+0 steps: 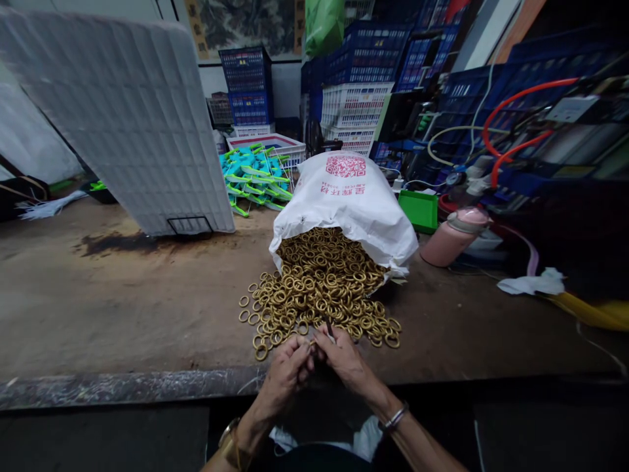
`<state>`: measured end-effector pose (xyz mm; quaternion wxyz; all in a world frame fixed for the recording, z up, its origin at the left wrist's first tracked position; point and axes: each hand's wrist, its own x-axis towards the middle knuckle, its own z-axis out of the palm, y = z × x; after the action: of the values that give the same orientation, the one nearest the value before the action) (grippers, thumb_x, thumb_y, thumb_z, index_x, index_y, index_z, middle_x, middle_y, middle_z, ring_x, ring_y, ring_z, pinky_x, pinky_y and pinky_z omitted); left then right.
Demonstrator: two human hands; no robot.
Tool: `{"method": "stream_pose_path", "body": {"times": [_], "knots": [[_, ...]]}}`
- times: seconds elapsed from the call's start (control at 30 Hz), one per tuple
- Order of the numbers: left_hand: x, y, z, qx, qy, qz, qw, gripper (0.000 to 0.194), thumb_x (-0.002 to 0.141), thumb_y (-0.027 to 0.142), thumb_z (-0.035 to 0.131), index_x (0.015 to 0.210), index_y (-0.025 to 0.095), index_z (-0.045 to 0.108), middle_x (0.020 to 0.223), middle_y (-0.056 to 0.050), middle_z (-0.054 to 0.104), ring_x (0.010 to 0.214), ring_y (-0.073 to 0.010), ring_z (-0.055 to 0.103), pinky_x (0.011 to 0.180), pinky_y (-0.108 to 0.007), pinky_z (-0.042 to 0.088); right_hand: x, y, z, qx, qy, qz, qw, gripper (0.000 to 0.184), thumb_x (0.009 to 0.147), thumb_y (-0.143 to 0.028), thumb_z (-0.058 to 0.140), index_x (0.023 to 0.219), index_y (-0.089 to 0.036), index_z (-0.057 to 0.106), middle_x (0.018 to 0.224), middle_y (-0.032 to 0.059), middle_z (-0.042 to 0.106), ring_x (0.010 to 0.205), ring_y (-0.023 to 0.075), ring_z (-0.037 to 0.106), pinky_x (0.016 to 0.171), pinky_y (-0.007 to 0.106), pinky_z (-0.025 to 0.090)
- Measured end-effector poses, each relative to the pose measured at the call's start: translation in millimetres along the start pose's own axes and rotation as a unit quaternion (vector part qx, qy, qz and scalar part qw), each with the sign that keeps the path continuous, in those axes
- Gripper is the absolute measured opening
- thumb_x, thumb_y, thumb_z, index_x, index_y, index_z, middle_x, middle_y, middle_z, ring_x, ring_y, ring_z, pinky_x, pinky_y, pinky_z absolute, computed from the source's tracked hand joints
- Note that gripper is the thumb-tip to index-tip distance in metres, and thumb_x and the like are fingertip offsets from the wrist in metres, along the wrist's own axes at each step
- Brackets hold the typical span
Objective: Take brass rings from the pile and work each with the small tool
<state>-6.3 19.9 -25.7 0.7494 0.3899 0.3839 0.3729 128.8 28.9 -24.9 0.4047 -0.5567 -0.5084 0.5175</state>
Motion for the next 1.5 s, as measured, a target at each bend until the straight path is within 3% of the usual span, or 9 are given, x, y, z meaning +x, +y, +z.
{"method": "stream_pose_path", "body": {"times": [0.2, 0.33, 0.47, 0.6, 0.93, 1.13, 1.23, 1.37, 1.5], "knots": [[-2, 1, -0.9, -0.05, 0.003, -0.003, 0.999, 0.031, 0.074, 0.046, 0.055, 0.073, 0.016, 0.047, 0.052, 0.008, 0.041, 0.037, -0.0009, 0.021, 0.035, -0.015, 0.014, 0, -8, 2, 0.001, -0.012, -0.015, 1.0, 0.031, 0.077, -0.044, 0.044, 0.058, -0.019, 0.042, 0.049, -0.0062, 0.038, 0.047, 0.0077, 0.034, 0.048, 0.02, 0.031], [-5, 5, 0.2, -0.064, 0.017, 0.003, 0.998, 0.032, 0.073, 0.046, 0.056, 0.071, 0.017, 0.043, 0.054, 0.007, 0.043, 0.038, -0.001, 0.024, 0.036, -0.014, 0.017, -1, -7, 4, -0.101, 0.014, -0.056, 0.993, 0.024, 0.08, -0.034, 0.038, 0.063, -0.019, 0.046, 0.053, -0.004, 0.043, 0.05, 0.0095, 0.039, 0.051, 0.021, 0.033], [-4, 8, 0.6, -0.055, 0.027, 0.024, 0.998, 0.03, 0.076, 0.045, 0.053, 0.072, 0.018, 0.041, 0.056, 0.007, 0.042, 0.039, -0.0014, 0.025, 0.037, -0.015, 0.017, -7, -2, 5, -0.278, 0.006, -0.112, 0.954, 0.015, 0.076, -0.017, 0.037, 0.076, -0.019, 0.052, 0.068, 0.001, 0.056, 0.062, 0.0126, 0.048, 0.06, 0.022, 0.033], [-4, 9, 0.0, -0.025, 0.028, 0.038, 0.999, 0.033, 0.075, 0.048, 0.053, 0.071, 0.018, 0.04, 0.056, 0.007, 0.041, 0.04, -0.002, 0.025, 0.038, -0.015, 0.018, -11, 2, 7, -0.376, -0.017, -0.106, 0.92, 0.032, 0.065, -0.004, 0.037, 0.088, -0.02, 0.053, 0.074, 0.0015, 0.061, 0.067, 0.0132, 0.053, 0.061, 0.021, 0.031], [0, 2, -7.0, 0.02, 0.031, 0.083, 0.996, 0.036, 0.073, 0.049, 0.053, 0.065, 0.019, 0.037, 0.055, 0.008, 0.034, 0.045, -0.0048, 0.026, 0.043, -0.017, 0.024, -12, -5, 8, -0.444, -0.012, -0.096, 0.891, 0.039, 0.057, 0.0, 0.036, 0.088, -0.02, 0.051, 0.079, 0.0024, 0.063, 0.072, 0.0145, 0.055, 0.061, 0.022, 0.029], [-10, 9, -4.2, 0.077, 0.044, 0.099, 0.991, 0.036, 0.076, 0.05, 0.049, 0.062, 0.018, 0.041, 0.056, 0.005, 0.04, 0.046, -0.0057, 0.028, 0.044, -0.018, 0.025, -7, 1, 5, -0.451, -0.059, -0.094, 0.886, 0.038, 0.058, -0.002, 0.038, 0.088, -0.02, 0.052, 0.069, 0.0004, 0.061, 0.064, 0.0136, 0.054, 0.055, 0.022, 0.027], [-26, 13, -0.1, 0.093, 0.03, 0.083, 0.992, 0.036, 0.077, 0.049, 0.049, 0.062, 0.017, 0.044, 0.056, 0.004, 0.043, 0.045, -0.0055, 0.031, 0.043, -0.018, 0.024, -2, 5, 1, -0.487, -0.042, -0.06, 0.87, 0.031, 0.064, -0.003, 0.039, 0.086, -0.019, 0.053, 0.065, 0.0014, 0.061, 0.06, 0.0137, 0.054, 0.052, 0.023, 0.024], [-44, 10, -0.2, 0.039, -0.039, 0.029, 0.998, 0.033, 0.076, 0.048, 0.051, 0.067, 0.016, 0.049, 0.055, 0.003, 0.047, 0.04, -0.004, 0.03, 0.039, -0.018, 0.02, 2, 6, 3, -0.505, -0.015, -0.05, 0.861, 0.028, 0.066, -0.002, 0.039, 0.084, -0.018, 0.052, 0.064, 0.0032, 0.062, 0.058, 0.0147, 0.055, 0.051, 0.024, 0.022], [-46, 4, -12.1, -0.063, 0.007, -0.051, 0.997, 0.036, 0.075, 0.049, 0.051, 0.071, 0.014, 0.054, 0.047, 0.005, 0.04, 0.038, -0.0038, 0.027, 0.038, -0.017, 0.015, 6, -2, 18, -0.453, -0.016, -0.092, 0.887, 0.034, 0.063, 0.001, 0.039, 0.088, -0.019, 0.05, 0.077, 0.0025, 0.063, 0.069, 0.0136, 0.057, 0.058, 0.022, 0.027]]}}
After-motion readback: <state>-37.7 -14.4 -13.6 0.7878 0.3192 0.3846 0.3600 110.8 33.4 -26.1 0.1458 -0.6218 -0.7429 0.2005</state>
